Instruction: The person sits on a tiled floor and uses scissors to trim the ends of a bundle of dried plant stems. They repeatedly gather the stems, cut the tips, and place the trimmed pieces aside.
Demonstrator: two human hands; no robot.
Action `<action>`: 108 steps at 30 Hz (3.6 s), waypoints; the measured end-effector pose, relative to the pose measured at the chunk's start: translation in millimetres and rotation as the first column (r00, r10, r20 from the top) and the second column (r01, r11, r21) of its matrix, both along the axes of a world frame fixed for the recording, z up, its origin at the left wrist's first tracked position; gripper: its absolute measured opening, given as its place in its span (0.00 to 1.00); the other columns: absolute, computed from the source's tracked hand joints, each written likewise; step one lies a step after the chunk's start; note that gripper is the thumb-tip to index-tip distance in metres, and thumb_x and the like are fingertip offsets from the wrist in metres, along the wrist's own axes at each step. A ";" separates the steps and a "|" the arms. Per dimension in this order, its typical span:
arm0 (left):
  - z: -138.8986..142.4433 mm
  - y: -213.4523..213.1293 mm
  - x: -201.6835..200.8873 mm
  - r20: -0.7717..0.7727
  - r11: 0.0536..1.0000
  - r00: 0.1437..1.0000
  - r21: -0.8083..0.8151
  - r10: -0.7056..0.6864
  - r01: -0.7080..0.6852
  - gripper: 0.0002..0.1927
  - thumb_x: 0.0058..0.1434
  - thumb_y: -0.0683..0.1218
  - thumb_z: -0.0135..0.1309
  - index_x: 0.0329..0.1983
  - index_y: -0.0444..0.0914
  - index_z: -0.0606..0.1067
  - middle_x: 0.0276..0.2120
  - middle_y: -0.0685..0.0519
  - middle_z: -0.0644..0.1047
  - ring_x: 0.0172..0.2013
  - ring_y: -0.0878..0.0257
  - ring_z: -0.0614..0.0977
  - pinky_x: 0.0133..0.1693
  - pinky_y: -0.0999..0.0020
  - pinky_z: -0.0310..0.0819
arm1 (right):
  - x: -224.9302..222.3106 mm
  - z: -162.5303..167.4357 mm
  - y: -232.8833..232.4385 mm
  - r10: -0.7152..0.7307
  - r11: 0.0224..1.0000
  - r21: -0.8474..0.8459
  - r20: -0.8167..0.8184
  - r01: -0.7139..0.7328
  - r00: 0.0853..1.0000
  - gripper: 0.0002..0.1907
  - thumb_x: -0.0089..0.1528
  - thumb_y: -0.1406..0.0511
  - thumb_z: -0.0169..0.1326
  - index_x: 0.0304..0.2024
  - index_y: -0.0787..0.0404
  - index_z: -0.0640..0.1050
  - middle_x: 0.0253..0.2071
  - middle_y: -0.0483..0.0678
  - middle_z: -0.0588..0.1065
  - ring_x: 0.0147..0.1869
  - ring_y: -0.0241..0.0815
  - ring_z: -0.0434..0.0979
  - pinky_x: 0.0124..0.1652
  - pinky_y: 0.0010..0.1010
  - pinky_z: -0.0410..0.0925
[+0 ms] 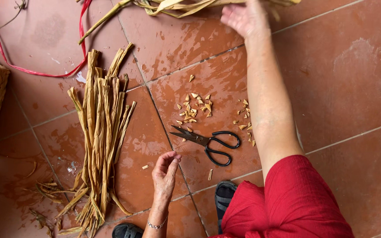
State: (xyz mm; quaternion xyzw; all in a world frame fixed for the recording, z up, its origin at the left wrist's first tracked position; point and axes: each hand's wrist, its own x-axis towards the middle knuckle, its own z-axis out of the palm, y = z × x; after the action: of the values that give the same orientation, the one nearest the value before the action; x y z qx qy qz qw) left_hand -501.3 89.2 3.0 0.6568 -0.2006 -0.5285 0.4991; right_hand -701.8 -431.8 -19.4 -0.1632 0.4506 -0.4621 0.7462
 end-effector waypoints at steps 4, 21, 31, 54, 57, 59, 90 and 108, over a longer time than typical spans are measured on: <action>0.3 4.5 -5.0 -0.022 0.999 0.999 -0.006 -0.035 0.035 0.13 0.68 0.40 0.53 0.54 0.32 0.75 0.46 0.49 0.82 0.51 0.62 0.82 0.55 0.67 0.75 | -3.5 6.7 37.3 0.096 0.995 0.057 -0.370 -0.080 0.924 0.27 0.62 0.54 0.64 0.50 0.68 0.71 0.45 0.61 0.77 0.51 0.55 0.85 0.48 0.52 0.78; 5.0 -6.3 -9.7 0.141 0.986 0.976 0.042 -0.166 0.161 0.12 0.68 0.41 0.54 0.53 0.34 0.76 0.47 0.50 0.83 0.50 0.62 0.83 0.53 0.68 0.78 | -79.8 -20.8 12.5 -0.154 0.967 -0.256 -0.605 -0.008 0.781 0.22 0.67 0.62 0.57 0.63 0.58 0.69 0.57 0.49 0.75 0.52 0.45 0.72 0.42 0.43 0.63; 4.9 6.2 140.8 0.966 0.994 0.252 0.075 -0.054 -0.073 0.46 0.55 0.49 0.72 0.73 0.37 0.61 0.70 0.38 0.61 0.69 0.39 0.61 0.69 0.43 0.55 | -77.0 30.9 80.7 0.272 0.609 -0.308 -0.785 -0.731 0.557 0.11 0.79 0.63 0.55 0.58 0.64 0.75 0.45 0.47 0.81 0.42 0.33 0.81 0.39 0.23 0.72; -5.5 -28.4 242.4 0.912 0.908 0.045 0.410 -0.408 -0.081 0.09 0.65 0.36 0.57 0.48 0.35 0.74 0.37 0.44 0.77 0.41 0.51 0.79 0.43 0.52 0.70 | -58.8 -8.6 365.8 -0.091 0.256 0.087 -0.989 -0.963 -0.114 0.34 0.51 0.68 0.70 0.58 0.60 0.70 0.51 0.59 0.70 0.58 0.61 0.71 0.53 0.48 0.67; 27.8 -23.3 222.5 0.903 0.968 -0.376 0.245 -0.209 0.051 0.22 0.60 0.32 0.57 0.58 0.37 0.71 0.39 0.47 0.74 0.43 0.54 0.76 0.45 0.56 0.66 | -60.1 -13.0 359.9 -0.098 0.253 0.070 -0.990 -0.965 -0.097 0.31 0.53 0.69 0.68 0.56 0.60 0.70 0.49 0.58 0.72 0.55 0.61 0.74 0.52 0.50 0.69; 43.4 -5.9 201.5 0.836 0.959 -0.514 0.271 -0.193 0.082 0.35 0.58 0.32 0.56 0.71 0.37 0.67 0.39 0.49 0.72 0.45 0.55 0.75 0.49 0.55 0.67 | -60.3 -12.4 356.7 -0.098 0.259 0.046 -0.992 -0.965 -0.074 0.29 0.53 0.69 0.67 0.55 0.59 0.70 0.49 0.58 0.73 0.52 0.62 0.76 0.50 0.50 0.69; -87.7 -46.0 -8.4 0.665 0.932 0.683 0.054 -0.301 0.359 0.12 0.71 0.52 0.54 0.49 0.41 0.74 0.36 0.56 0.78 0.38 0.63 0.79 0.40 0.67 0.73 | -93.6 -21.4 453.1 0.542 0.826 -0.081 -0.161 -0.558 0.825 0.20 0.65 0.67 0.57 0.57 0.64 0.69 0.37 0.43 0.71 0.32 0.29 0.70 0.32 0.22 0.66; -33.8 -53.2 -33.8 -0.472 0.979 0.881 -0.155 0.043 -0.131 0.12 0.66 0.40 0.59 0.50 0.36 0.70 0.38 0.53 0.77 0.38 0.64 0.81 0.42 0.60 0.86 | -66.9 -18.1 466.9 0.309 0.476 -0.338 -0.800 -0.812 0.514 0.33 0.72 0.50 0.49 0.70 0.65 0.65 0.35 0.46 0.71 0.39 0.36 0.75 0.43 0.28 0.71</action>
State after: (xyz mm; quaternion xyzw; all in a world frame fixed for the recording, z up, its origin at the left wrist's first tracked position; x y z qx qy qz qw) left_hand -535.1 36.0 -30.7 0.4706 -0.0928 -0.6270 0.6138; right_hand -768.7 35.1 -37.5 -0.7215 0.3815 -0.2093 0.5386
